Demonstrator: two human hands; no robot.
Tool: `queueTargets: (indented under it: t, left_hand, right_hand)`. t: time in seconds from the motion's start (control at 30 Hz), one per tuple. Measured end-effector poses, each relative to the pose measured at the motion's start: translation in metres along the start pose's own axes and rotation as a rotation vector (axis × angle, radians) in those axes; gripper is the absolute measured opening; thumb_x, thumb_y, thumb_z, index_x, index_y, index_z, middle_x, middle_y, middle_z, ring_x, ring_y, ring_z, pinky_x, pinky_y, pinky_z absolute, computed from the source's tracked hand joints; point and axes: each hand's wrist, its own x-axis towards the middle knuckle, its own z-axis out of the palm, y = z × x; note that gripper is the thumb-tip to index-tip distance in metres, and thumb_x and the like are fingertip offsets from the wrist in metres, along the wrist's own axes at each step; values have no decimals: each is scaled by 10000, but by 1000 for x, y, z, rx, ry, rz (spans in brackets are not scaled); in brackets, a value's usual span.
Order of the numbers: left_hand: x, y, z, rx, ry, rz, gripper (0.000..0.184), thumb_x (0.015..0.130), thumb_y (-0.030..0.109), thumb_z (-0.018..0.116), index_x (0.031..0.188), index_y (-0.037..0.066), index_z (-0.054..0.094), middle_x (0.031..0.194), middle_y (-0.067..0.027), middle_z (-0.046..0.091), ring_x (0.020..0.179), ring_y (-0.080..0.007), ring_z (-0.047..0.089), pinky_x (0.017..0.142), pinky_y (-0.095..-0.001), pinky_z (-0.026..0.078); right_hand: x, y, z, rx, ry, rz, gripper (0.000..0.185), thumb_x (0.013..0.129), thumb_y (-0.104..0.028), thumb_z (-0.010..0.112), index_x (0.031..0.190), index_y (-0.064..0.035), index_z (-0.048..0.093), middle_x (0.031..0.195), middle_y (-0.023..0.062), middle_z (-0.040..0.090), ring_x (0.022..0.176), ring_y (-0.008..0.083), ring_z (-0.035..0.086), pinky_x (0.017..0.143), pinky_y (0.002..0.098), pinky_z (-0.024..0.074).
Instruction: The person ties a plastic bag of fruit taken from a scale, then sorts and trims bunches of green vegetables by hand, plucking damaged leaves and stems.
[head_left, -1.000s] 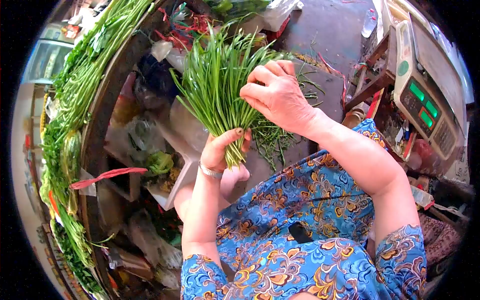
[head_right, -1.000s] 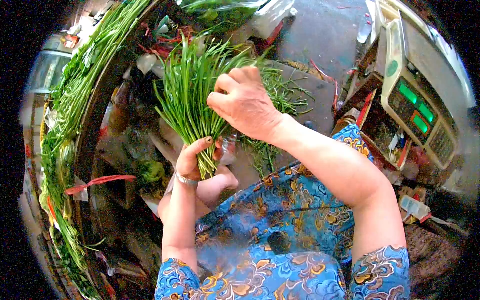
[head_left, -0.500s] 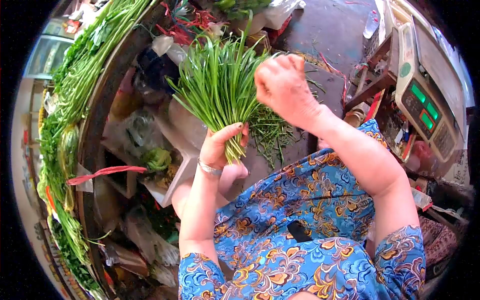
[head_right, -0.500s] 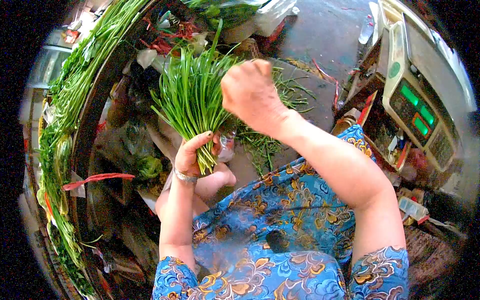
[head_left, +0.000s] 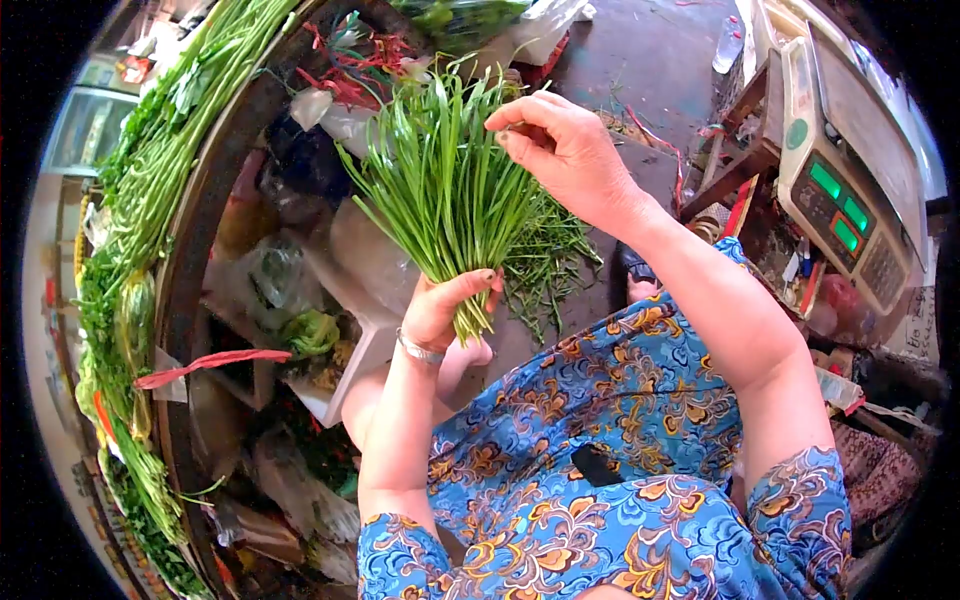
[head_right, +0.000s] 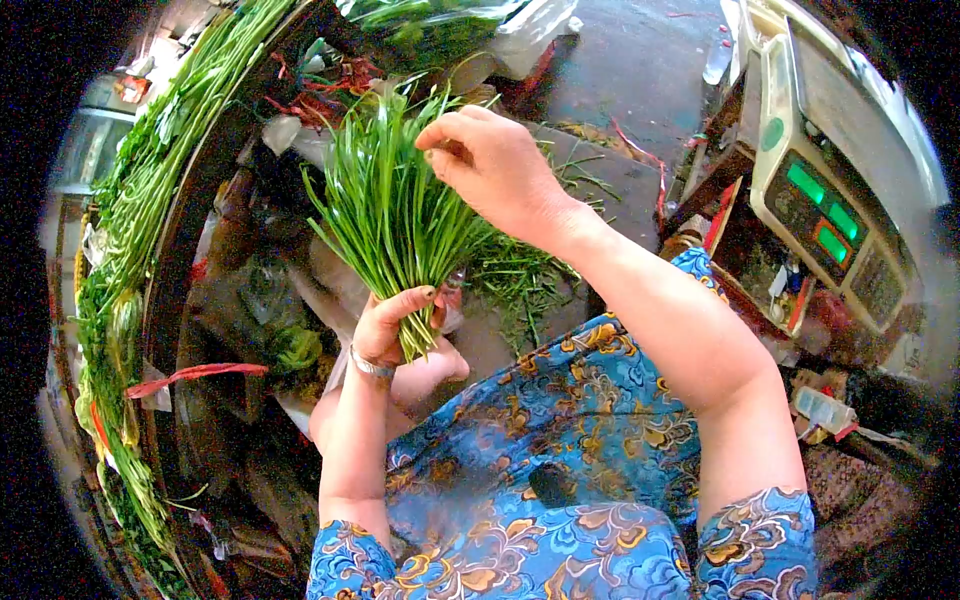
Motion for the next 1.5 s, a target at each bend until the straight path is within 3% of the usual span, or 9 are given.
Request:
queueTargets:
  t: [0.13, 0.27, 0.4, 0.83, 1.0, 1.13, 1.2, 1.3, 1.5]
  left_hand:
    - [3, -9, -1, 24, 32, -1, 248, 804, 24, 657, 1042, -8, 596, 832, -112, 651, 689, -199, 619, 573, -292, 509]
    - [3, -7, 5, 87, -46, 1, 301, 781, 66, 691, 1053, -6, 583, 853, -110, 637, 690, -187, 599, 594, -283, 498]
    - [3, -9, 6, 88, -56, 8, 238, 780, 61, 703, 989, -7, 613, 816, -103, 656, 685, -190, 619, 566, -288, 502]
    - [8, -7, -1, 55, 5, -30, 243, 798, 31, 662, 1025, -2, 580, 809, -103, 634, 660, -183, 601, 553, -277, 491]
    - [6, -8, -1, 107, -13, -33, 232, 795, 31, 663, 1009, -10, 583, 794, -99, 629, 648, -178, 594, 544, -276, 487]
    - [5, -12, 3, 183, 18, -2, 202, 788, 44, 675, 971, 0, 601, 784, -91, 632, 630, -174, 590, 541, -281, 488]
    - [6, -13, 2, 227, 21, -11, 197, 785, 41, 672, 967, 3, 605, 784, -88, 633, 634, -173, 593, 543, -281, 490]
    - [5, -15, 5, 271, 40, -23, 209, 770, 40, 666, 969, 8, 613, 783, -77, 637, 643, -169, 600, 552, -281, 496]
    - [8, -21, 4, 369, 43, 7, 233, 751, 15, 651, 982, 8, 619, 799, -65, 641, 643, -157, 595, 549, -280, 489]
  right_hand:
    - [-3, 8, 2, -138, -54, -30, 202, 825, -209, 664, 966, -66, 643, 862, 122, 596, 791, 297, 624, 698, 386, 496]
    - [-7, 8, 4, -252, -67, -92, 199, 842, -239, 627, 953, -75, 643, 859, 119, 592, 810, 322, 610, 702, 409, 495]
    - [-8, 11, 7, -250, -83, -107, 134, 839, -188, 587, 872, -63, 619, 831, 128, 580, 791, 338, 597, 680, 422, 480]
    - [-14, 10, 4, -321, -131, -28, 112, 792, -152, 606, 786, -55, 549, 806, 122, 552, 781, 345, 584, 663, 443, 462]
    - [-4, 17, -3, -482, 16, -105, 110, 786, -142, 609, 794, -56, 541, 817, 112, 558, 776, 331, 596, 656, 431, 475]
    - [4, 21, -10, -198, 95, -167, 106, 788, -118, 642, 853, -45, 601, 798, 112, 594, 725, 275, 611, 658, 366, 492]
    - [5, 24, -11, 102, 87, 106, 165, 806, -146, 668, 907, -20, 635, 756, 104, 627, 687, 199, 615, 645, 312, 489]
    - [6, 24, -14, 173, 33, 261, 239, 809, -178, 695, 955, 4, 643, 718, 88, 638, 667, 158, 602, 632, 283, 482]
    - [4, 38, -15, 57, -50, 226, 432, 713, -266, 787, 1030, -10, 647, 757, 80, 618, 693, 158, 583, 644, 315, 476]
